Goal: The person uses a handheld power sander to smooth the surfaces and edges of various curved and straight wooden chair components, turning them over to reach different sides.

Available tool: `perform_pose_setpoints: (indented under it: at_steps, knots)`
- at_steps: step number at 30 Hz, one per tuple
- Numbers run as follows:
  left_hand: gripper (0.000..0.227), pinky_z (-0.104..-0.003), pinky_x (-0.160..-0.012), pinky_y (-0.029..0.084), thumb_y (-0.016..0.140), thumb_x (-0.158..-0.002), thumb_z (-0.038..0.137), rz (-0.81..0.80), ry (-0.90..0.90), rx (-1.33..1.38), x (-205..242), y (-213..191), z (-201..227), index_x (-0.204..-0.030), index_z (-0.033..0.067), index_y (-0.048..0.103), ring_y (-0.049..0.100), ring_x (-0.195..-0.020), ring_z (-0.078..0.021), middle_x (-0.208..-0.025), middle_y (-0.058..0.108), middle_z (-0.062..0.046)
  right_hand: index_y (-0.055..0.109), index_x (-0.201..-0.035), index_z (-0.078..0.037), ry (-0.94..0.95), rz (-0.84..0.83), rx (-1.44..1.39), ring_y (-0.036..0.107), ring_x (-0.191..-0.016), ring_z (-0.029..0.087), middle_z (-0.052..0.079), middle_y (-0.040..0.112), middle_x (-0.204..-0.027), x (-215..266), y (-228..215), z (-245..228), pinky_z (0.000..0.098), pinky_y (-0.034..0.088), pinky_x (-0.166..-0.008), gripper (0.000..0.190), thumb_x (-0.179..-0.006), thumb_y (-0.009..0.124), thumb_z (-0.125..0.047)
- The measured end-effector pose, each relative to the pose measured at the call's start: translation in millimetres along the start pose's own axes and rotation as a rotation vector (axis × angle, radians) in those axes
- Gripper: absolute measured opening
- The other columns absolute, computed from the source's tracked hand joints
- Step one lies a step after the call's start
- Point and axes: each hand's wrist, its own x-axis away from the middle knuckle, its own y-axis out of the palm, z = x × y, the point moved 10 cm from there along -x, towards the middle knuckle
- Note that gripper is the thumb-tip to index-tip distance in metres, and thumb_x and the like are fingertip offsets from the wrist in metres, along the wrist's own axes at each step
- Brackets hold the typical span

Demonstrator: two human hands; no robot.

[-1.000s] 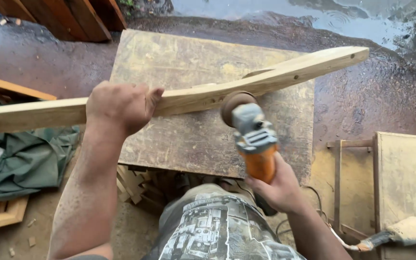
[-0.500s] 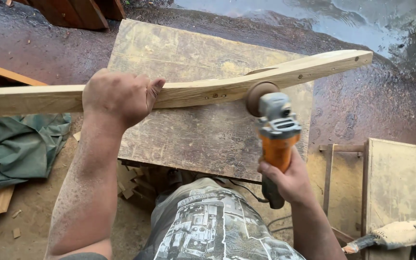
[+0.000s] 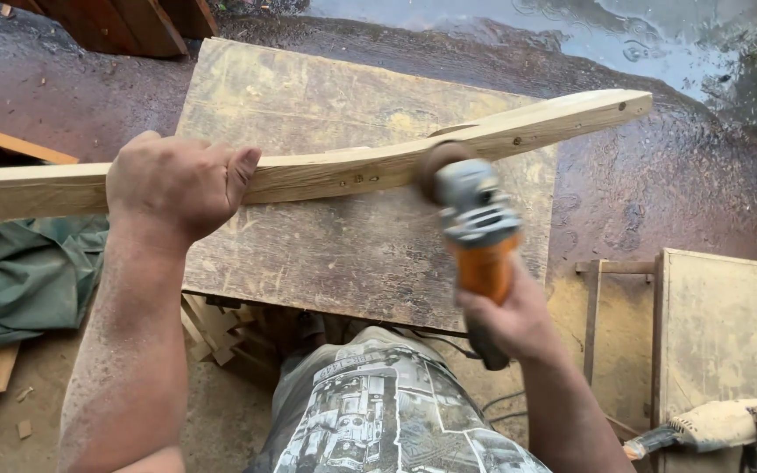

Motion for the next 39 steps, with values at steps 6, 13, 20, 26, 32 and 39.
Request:
perform_pose_setpoints:
  at_steps: [6, 13, 20, 26, 32, 39]
  knots:
    - [0.07, -0.031, -0.052, 0.043, 0.026, -0.116, 0.049, 0.021, 0.0, 0.042, 6.2, 1.2, 1.2, -0.064, 0.0203, 0.063, 0.046, -0.04, -0.0142, -0.052, 0.057, 0.001, 0.047, -0.127, -0.003, 0.082, 0.271, -0.174, 0.066, -0.078, 0.019, 0.009, 0.065, -0.091, 6.8, -66.5, 13.4, 0.0354, 0.059, -0.071, 0.057, -0.08, 0.073, -0.022]
    - [0.069, -0.03, -0.057, 0.046, 0.027, -0.113, 0.052, -0.16, -0.034, -0.074, 16.0, 15.7, -3.3, -0.067, 0.0209, 0.066, 0.055, -0.045, -0.0162, -0.057, 0.062, 0.002, 0.048, -0.135, -0.002, 0.015, -0.131, 0.24, 0.071, -0.095, 0.02, 0.01, 0.069, -0.106, 1.5, 24.6, -23.4, 0.0388, 0.058, -0.09, 0.067, -0.078, 0.076, -0.023]
    - [0.065, -0.029, -0.062, 0.048, 0.03, -0.118, 0.049, 0.03, -0.003, -0.12, 19.1, -7.3, 2.6, -0.075, 0.0217, 0.071, 0.059, -0.052, -0.0162, -0.063, 0.066, 0.003, 0.052, -0.126, 0.001, 0.043, 0.0, 0.01, 0.063, -0.081, 0.022, 0.013, 0.06, -0.095, 2.1, -46.6, -0.7, 0.0383, 0.06, -0.072, 0.056, -0.082, 0.077, -0.022]
    - [0.065, -0.027, -0.061, 0.048, 0.031, -0.118, 0.051, -0.033, 0.003, -0.122, 16.4, 1.1, -0.3, -0.079, 0.0227, 0.074, 0.058, -0.049, -0.014, -0.062, 0.066, 0.004, 0.047, -0.126, -0.005, 0.171, 0.406, -0.199, 0.065, -0.078, 0.019, 0.007, 0.064, -0.092, 14.7, -131.3, 25.1, 0.0355, 0.059, -0.071, 0.06, -0.076, 0.073, -0.026]
    - [0.063, -0.029, -0.063, 0.05, 0.032, -0.119, 0.048, 0.01, 0.002, -0.094, 18.8, -1.8, -2.9, -0.086, 0.0196, 0.078, 0.062, -0.055, -0.0161, -0.066, 0.068, 0.002, 0.051, -0.13, -0.004, 0.026, -0.063, 0.146, 0.065, -0.084, 0.019, 0.007, 0.064, -0.098, 1.6, -35.3, -5.3, 0.0381, 0.059, -0.075, 0.063, -0.077, 0.077, -0.026]
    - [0.06, -0.032, -0.067, 0.05, 0.036, -0.12, 0.044, 0.03, -0.007, -0.008, 19.3, 0.4, -6.1, -0.086, 0.016, 0.076, 0.064, -0.062, -0.0194, -0.072, 0.068, -0.001, 0.048, -0.133, -0.002, -0.01, 0.001, 0.062, 0.065, -0.09, 0.021, 0.012, 0.062, -0.102, 0.6, -81.0, -3.1, 0.0395, 0.059, -0.082, 0.064, -0.081, 0.077, -0.025]
